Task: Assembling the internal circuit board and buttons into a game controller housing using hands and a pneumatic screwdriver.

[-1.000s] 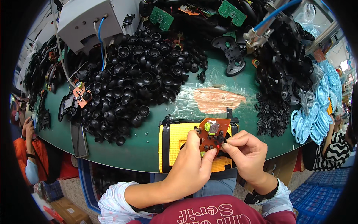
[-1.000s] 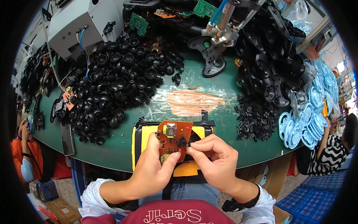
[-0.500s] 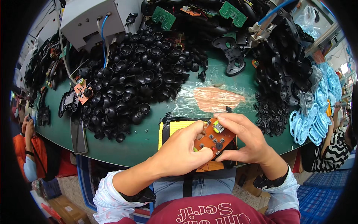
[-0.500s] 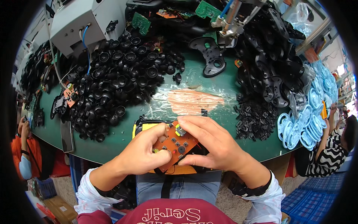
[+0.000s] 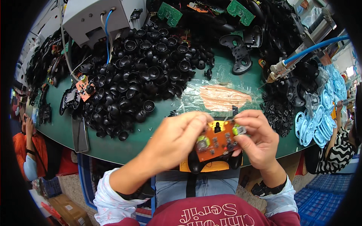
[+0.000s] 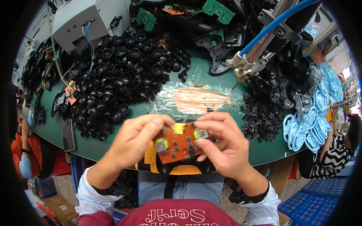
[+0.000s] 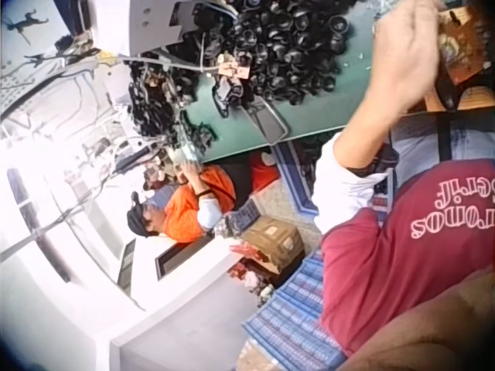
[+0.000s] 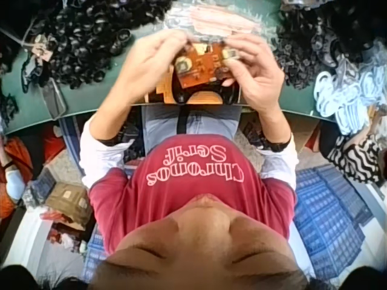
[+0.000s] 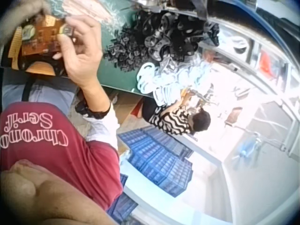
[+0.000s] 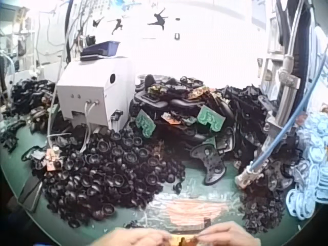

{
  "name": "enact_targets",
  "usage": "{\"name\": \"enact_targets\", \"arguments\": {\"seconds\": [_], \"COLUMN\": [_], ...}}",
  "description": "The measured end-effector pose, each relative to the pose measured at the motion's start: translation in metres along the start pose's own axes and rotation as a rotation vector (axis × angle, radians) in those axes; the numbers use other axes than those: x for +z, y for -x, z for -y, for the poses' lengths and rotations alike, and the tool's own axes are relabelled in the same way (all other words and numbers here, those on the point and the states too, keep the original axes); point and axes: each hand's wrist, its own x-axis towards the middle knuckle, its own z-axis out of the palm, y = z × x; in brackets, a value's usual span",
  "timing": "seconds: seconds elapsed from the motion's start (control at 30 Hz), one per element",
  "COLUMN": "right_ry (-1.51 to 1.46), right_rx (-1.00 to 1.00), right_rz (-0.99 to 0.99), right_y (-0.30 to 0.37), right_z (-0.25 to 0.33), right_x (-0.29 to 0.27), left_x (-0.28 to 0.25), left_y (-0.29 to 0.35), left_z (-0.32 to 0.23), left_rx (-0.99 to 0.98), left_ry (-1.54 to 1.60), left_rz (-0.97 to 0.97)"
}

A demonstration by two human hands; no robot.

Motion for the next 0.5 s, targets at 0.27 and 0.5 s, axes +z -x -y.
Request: {"name": "enact_targets", "arguments": {"seconds": [0.27, 0.5], "right_ry": [-0.192, -0.036], "right_rx": [0.127, 0.033], "right_rz": [-0.321, -0.336], "right_y": [0.004, 0.023], "right_z": [-0.017, -0.022], "right_x": [0.008, 0.003], "left_x": [-0.003, 0.014], "left_y": [0.018, 0.032], "left_z": [0.028, 0.043], "left_rx": [0.334, 0.371], "left_ry": [-0.369, -0.544], "left_rz": [0.384, 0.117]}}
